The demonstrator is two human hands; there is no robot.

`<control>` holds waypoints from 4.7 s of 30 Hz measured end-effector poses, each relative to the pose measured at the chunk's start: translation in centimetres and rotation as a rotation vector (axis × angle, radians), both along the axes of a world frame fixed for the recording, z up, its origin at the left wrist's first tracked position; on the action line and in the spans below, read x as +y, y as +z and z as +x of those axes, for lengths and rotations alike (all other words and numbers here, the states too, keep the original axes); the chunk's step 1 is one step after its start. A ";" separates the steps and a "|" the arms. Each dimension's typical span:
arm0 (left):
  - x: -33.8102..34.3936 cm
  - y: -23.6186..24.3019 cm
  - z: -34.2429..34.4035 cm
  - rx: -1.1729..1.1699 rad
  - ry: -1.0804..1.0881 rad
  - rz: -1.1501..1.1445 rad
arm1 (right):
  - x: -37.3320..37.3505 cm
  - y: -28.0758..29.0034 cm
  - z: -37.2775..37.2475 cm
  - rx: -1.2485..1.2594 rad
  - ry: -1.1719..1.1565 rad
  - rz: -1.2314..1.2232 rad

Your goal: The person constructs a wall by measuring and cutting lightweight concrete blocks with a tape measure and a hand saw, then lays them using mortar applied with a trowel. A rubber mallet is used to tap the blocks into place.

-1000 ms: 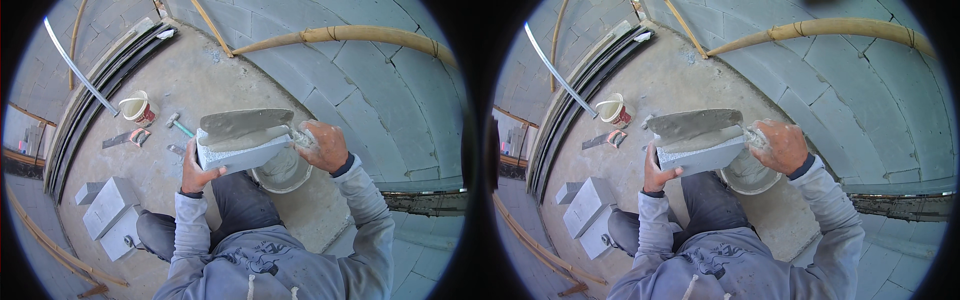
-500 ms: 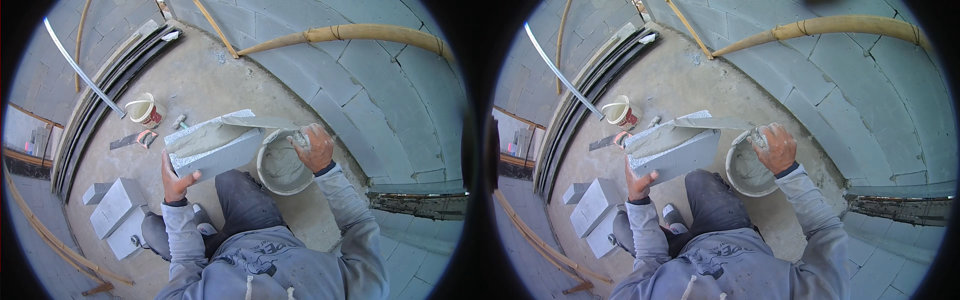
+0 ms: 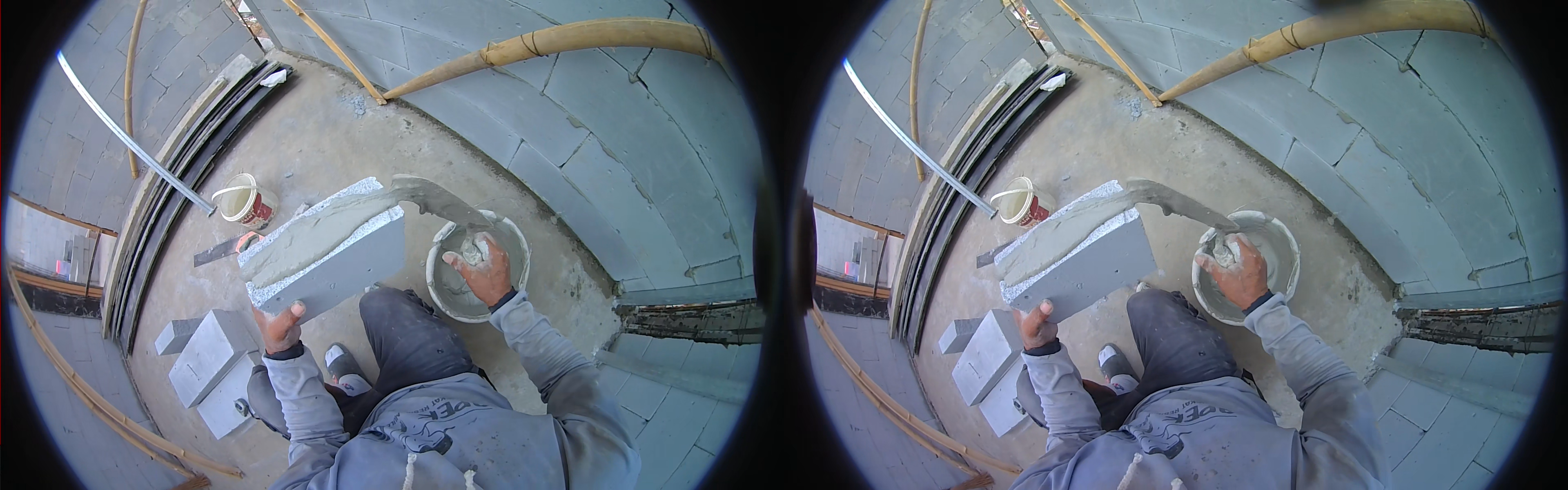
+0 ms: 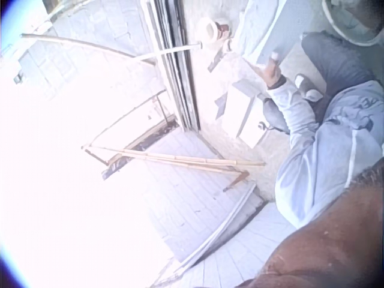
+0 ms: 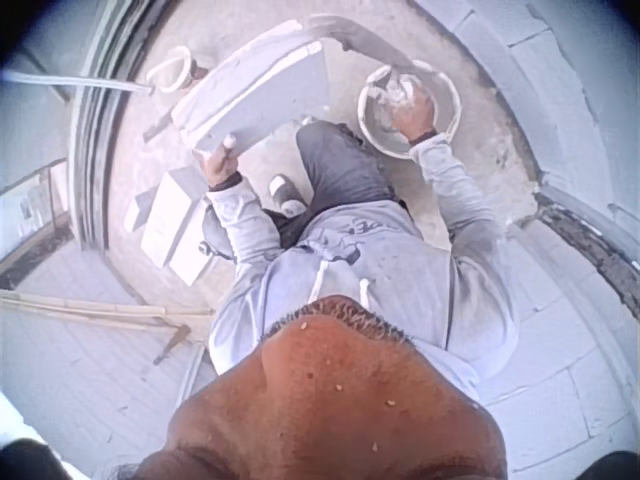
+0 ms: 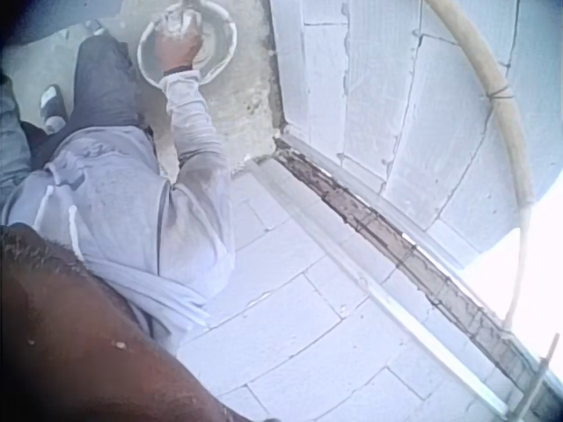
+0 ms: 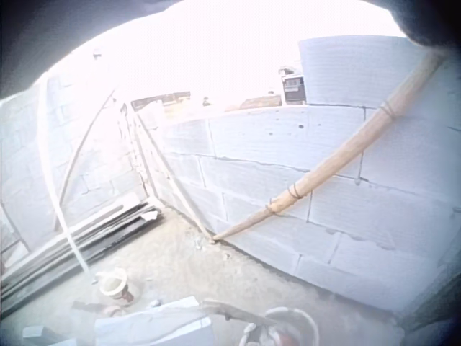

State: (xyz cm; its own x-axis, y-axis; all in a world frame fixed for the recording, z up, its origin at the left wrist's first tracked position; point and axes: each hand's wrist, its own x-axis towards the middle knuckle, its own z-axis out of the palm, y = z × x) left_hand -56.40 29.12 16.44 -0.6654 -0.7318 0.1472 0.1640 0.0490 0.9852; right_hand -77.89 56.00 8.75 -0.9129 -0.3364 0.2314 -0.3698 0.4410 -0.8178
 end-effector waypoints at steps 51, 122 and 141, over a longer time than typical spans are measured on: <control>-1.0 0.8 -5.4 0.392 -0.149 0.262 | -0.6 3.1 11.1 0.150 0.187 -0.020; -13.2 10.5 3.4 -0.222 -0.053 -0.093 | -21.7 29.4 1.2 0.359 0.892 0.482; -20.6 43.5 -1.7 -0.100 -0.050 -0.269 | -45.0 63.7 9.2 0.926 1.382 1.423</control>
